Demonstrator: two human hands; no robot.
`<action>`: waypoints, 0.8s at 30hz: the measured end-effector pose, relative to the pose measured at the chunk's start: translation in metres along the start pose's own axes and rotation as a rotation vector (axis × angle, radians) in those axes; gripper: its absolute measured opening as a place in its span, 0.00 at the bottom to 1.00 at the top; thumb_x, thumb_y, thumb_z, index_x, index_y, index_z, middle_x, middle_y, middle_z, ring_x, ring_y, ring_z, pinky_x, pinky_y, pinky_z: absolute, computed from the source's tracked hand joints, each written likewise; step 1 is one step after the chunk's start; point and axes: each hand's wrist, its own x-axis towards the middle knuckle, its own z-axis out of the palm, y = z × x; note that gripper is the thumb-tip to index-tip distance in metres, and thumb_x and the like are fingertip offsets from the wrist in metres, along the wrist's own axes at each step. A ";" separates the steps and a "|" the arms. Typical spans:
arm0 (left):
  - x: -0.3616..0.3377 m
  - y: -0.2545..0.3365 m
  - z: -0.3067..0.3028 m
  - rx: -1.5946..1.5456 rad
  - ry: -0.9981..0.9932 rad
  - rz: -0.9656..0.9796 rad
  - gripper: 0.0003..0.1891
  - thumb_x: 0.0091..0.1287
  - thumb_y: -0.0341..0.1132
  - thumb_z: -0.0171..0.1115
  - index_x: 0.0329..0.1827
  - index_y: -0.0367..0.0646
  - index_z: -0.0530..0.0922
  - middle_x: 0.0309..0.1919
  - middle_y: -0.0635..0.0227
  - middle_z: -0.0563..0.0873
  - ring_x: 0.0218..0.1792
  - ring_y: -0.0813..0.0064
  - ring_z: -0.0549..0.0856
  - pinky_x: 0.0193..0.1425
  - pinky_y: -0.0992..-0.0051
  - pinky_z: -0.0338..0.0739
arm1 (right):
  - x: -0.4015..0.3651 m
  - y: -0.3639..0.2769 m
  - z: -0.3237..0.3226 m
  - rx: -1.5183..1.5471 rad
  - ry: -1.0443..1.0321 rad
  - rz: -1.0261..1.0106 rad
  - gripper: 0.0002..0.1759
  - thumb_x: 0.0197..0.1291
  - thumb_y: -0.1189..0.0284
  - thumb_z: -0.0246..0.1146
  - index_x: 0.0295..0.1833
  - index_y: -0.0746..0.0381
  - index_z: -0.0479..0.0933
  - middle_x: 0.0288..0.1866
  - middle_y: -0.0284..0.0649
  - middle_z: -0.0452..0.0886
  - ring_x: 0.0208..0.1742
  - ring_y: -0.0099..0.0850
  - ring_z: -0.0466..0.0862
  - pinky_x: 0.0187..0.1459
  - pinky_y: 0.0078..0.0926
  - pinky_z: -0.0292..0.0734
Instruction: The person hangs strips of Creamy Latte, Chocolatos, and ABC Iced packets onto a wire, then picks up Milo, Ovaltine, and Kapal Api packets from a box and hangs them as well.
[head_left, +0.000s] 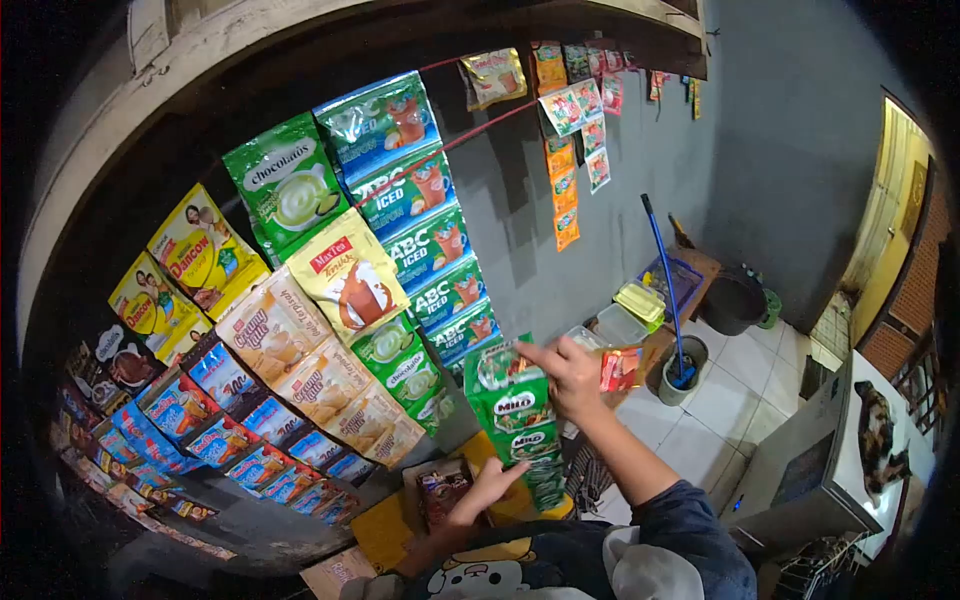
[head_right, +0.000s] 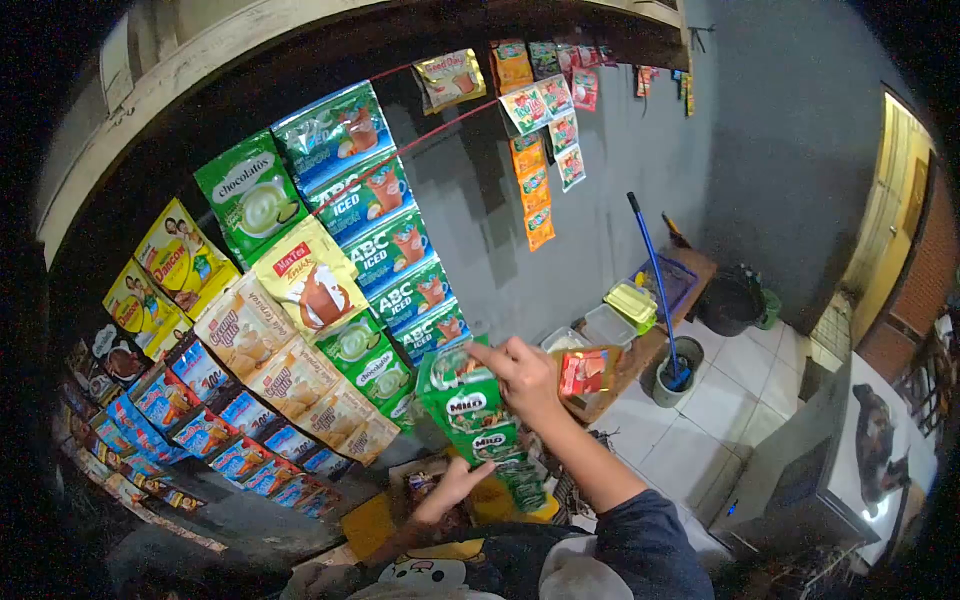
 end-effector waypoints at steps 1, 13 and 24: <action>-0.001 0.002 0.002 -0.070 -0.021 0.021 0.13 0.60 0.37 0.56 0.40 0.35 0.74 0.33 0.72 0.78 0.33 0.84 0.73 0.38 0.80 0.68 | 0.016 0.003 0.004 0.016 0.005 -0.008 0.16 0.39 0.75 0.58 0.38 0.51 0.79 0.18 0.33 0.66 0.18 0.29 0.73 0.19 0.26 0.67; 0.008 0.031 0.003 -0.345 -0.027 0.125 0.11 0.61 0.31 0.52 0.45 0.38 0.70 0.40 0.70 0.76 0.42 0.80 0.74 0.48 0.80 0.65 | 0.130 -0.020 0.010 0.320 0.160 -0.071 0.16 0.44 0.78 0.59 0.40 0.51 0.78 0.21 0.37 0.74 0.22 0.33 0.76 0.23 0.27 0.69; -0.001 0.127 -0.027 -0.207 0.181 0.339 0.13 0.61 0.29 0.53 0.48 0.37 0.70 0.41 0.70 0.77 0.41 0.81 0.74 0.46 0.78 0.68 | 0.225 0.001 0.023 0.490 0.306 -0.018 0.08 0.49 0.74 0.56 0.36 0.59 0.78 0.26 0.48 0.77 0.26 0.38 0.79 0.28 0.24 0.71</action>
